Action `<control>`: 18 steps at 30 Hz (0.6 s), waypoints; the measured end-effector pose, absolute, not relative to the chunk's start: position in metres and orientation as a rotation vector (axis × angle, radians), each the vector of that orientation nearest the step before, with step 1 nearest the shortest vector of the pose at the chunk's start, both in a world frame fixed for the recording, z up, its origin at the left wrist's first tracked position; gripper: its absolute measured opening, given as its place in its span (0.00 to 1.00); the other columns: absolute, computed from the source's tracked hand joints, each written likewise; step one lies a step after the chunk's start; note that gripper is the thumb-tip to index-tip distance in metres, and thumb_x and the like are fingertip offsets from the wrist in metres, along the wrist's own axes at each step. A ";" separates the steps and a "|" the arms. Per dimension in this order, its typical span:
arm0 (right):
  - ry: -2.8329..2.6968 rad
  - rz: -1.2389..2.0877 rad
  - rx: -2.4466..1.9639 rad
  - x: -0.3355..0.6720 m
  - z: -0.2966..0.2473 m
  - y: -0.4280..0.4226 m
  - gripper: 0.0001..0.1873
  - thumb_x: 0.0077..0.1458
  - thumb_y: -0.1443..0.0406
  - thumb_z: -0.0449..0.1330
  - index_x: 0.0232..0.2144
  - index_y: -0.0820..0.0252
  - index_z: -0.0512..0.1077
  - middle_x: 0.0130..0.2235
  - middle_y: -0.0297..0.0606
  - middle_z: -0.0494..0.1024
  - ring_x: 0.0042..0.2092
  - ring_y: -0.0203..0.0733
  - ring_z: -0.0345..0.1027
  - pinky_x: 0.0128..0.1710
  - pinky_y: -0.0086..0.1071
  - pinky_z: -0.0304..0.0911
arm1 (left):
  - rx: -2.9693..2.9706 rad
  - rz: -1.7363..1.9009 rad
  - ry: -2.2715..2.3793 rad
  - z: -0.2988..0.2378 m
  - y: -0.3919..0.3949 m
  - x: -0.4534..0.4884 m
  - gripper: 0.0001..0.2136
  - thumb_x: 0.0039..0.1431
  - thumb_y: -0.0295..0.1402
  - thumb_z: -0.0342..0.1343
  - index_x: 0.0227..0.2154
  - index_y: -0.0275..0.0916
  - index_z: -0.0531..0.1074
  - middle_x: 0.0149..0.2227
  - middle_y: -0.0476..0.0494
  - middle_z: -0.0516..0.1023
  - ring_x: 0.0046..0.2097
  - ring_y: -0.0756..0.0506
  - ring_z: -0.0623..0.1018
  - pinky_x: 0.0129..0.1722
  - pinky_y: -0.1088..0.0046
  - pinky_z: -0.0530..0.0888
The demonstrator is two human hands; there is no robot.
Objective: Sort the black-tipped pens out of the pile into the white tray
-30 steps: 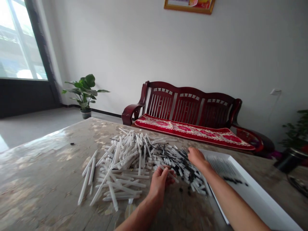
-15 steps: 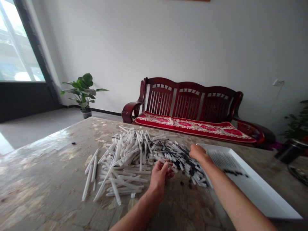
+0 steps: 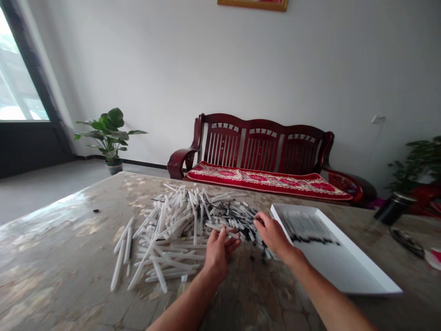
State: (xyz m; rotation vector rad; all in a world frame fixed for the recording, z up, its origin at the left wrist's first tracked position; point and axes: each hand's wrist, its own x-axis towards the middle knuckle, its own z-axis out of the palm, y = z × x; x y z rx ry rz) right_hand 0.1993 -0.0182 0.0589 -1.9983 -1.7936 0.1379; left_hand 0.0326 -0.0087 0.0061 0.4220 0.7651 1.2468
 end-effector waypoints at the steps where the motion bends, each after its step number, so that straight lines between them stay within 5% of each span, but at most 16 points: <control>1: -1.766 0.210 -1.848 0.192 0.055 -0.028 0.13 0.60 0.62 0.49 0.38 0.55 0.73 0.36 0.34 0.80 0.39 0.39 0.74 0.38 0.27 0.62 | 0.414 1.255 0.772 0.007 -0.008 0.032 0.09 0.58 0.34 0.60 0.35 0.40 0.65 0.34 0.45 0.80 0.31 0.46 0.83 0.34 0.69 0.80; 10: -1.694 0.271 -1.546 0.172 0.012 -0.068 0.11 0.57 0.64 0.52 0.33 0.57 0.74 0.35 0.39 0.79 0.38 0.42 0.72 0.39 0.31 0.64 | 0.333 1.301 0.759 0.010 -0.005 0.029 0.04 0.63 0.30 0.54 0.34 0.38 0.65 0.35 0.43 0.80 0.32 0.46 0.83 0.31 0.70 0.81; 18: -1.625 0.259 -1.533 0.174 0.007 -0.065 0.11 0.58 0.63 0.52 0.33 0.56 0.75 0.34 0.39 0.79 0.37 0.43 0.73 0.38 0.31 0.65 | 0.345 1.288 0.754 0.008 -0.005 0.031 0.08 0.59 0.32 0.59 0.32 0.38 0.65 0.35 0.41 0.80 0.32 0.45 0.83 0.34 0.67 0.81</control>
